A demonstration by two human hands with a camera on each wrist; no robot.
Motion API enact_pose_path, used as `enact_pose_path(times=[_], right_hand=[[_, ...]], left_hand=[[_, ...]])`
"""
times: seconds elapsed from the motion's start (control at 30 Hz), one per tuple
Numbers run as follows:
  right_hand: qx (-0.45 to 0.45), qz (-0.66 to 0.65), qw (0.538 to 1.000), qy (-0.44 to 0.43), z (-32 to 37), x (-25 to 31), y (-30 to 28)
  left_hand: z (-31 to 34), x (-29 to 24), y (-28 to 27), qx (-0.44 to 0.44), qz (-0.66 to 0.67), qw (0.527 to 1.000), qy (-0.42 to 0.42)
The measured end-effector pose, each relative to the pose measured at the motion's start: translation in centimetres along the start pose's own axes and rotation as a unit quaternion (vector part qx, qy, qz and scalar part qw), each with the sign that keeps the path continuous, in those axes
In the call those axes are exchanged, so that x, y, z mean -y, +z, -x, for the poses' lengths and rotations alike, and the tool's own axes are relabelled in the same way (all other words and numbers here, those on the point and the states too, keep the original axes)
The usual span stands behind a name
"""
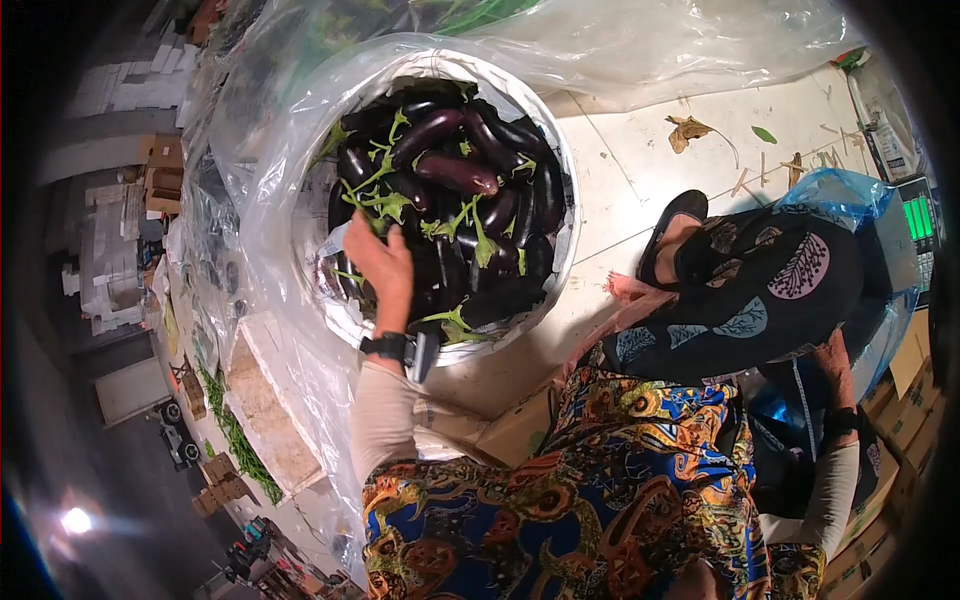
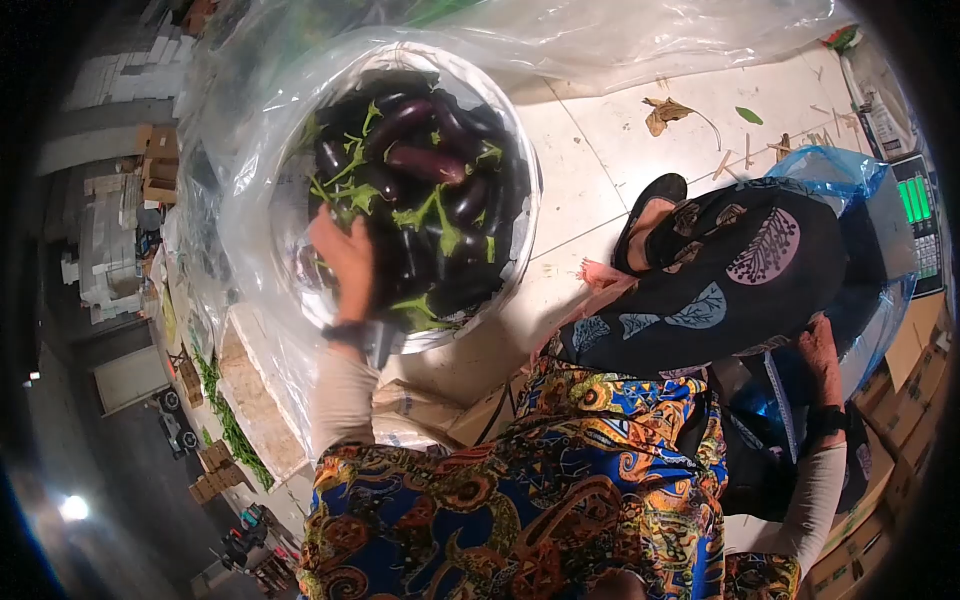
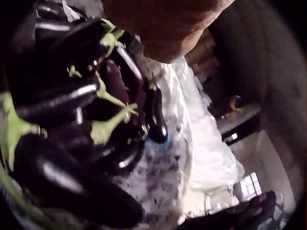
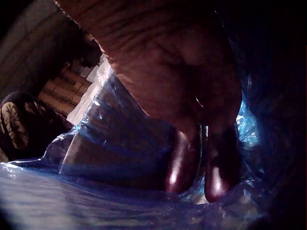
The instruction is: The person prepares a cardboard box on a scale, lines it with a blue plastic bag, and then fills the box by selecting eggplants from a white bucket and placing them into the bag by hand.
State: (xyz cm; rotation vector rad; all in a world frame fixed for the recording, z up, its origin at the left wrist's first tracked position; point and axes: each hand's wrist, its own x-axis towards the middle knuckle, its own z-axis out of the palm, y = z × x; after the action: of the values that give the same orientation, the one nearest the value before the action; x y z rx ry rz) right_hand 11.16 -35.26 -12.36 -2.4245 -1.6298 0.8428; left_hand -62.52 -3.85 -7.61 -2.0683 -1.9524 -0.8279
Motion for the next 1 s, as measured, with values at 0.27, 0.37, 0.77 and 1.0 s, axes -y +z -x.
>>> enact_pose_path(times=[0.27, 0.37, 0.77, 1.0], right_hand=[[-0.007, -0.103, 0.994, -0.038, -0.4, 3.0, -0.9], [-0.016, -0.116, 0.991, -0.063, -0.1, 1.0, 0.2], [0.018, -0.152, 0.988, 0.005, -0.6, 6.7, -1.9], [-0.003, -0.138, 0.990, 0.012, 0.2, 7.5, -2.1]], left_hand=[[6.4, -8.3, 5.3, 0.340, -0.013, 0.939, -0.055], [5.3, -6.9, 5.9, 0.317, 0.087, 0.939, -0.104], [-4.6, -3.1, 3.1, 0.317, 0.594, 0.655, -0.344], [0.5, -5.6, 2.6, 0.403, 0.320, 0.822, -0.243]])
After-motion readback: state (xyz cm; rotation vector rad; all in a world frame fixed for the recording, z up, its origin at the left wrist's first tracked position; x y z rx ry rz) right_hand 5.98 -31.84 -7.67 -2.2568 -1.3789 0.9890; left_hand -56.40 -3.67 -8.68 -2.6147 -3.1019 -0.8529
